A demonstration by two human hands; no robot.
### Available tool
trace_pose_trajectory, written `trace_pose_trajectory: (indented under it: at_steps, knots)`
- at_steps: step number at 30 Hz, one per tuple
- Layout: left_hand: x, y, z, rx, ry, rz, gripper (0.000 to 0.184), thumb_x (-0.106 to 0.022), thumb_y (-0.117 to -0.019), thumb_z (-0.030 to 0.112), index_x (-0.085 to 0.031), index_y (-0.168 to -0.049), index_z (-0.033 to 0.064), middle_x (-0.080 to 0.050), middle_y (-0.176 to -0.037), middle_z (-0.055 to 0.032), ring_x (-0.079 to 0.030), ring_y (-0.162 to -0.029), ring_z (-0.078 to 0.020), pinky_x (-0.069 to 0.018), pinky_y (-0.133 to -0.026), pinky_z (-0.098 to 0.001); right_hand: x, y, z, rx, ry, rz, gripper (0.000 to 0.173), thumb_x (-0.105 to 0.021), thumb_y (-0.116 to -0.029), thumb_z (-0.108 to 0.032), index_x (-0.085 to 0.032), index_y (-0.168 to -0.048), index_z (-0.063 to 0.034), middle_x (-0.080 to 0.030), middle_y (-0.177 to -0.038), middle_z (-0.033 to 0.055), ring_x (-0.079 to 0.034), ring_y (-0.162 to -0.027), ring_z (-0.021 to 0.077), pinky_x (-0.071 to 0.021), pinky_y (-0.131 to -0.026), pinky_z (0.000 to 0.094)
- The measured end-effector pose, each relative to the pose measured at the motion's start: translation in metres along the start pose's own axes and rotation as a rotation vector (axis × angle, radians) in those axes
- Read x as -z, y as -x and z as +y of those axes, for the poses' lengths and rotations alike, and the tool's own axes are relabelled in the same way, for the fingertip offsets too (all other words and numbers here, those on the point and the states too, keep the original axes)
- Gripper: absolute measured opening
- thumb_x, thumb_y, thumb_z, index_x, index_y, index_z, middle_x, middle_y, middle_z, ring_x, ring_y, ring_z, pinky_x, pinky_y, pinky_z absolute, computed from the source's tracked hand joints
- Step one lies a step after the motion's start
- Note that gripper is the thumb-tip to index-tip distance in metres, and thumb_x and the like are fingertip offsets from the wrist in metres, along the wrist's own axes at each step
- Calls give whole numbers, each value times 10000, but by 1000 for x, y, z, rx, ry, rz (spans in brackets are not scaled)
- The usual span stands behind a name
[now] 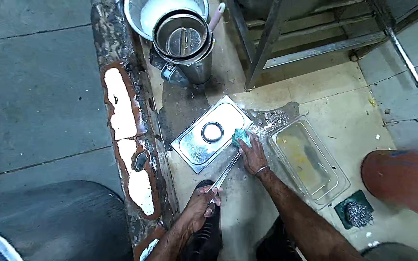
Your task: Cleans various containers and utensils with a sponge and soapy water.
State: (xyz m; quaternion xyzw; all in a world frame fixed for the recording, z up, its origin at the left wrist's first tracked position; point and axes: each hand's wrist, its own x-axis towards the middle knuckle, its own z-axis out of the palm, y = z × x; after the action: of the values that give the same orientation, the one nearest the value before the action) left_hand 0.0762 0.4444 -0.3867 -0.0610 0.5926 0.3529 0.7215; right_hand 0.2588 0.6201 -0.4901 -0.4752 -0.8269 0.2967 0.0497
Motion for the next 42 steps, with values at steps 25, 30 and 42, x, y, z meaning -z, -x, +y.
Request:
trace_pose_trajectory:
  at_steps: [25,30,42]
  knots:
    - [46,-1,-2,-380,-471,9,266,-467,-1049,131,-694,-1108,5,-661,-661,11,-461,-433,-26,-388,-418,-189,58,-8,-9,-428,-149,-76,367,-518,-1071,-199,-613,-1410,-96,-637,-1321,255,-642,-1184,436,-514,-1002,608]
    - [63,-18,19,-591,-568,184,279,-505,-1051,184,-722,-1102,15,-689,-740,-5,-501,-488,-58,-424,-461,-229,39,74,-38,-394,-474,304,342,-581,-1017,-156,-670,-1307,-1,-710,-1227,195,-700,-1122,295,-556,-1014,469]
    - [66,-36,55,-941,-1196,530,261,-532,-988,57,-713,-1156,-28,-660,-1280,-246,-632,-1203,-434,-490,-1029,-600,91,50,-14,-651,-227,132,653,-681,-948,-114,-431,-1541,-6,-524,-1496,241,-582,-1320,363,-480,-1106,496]
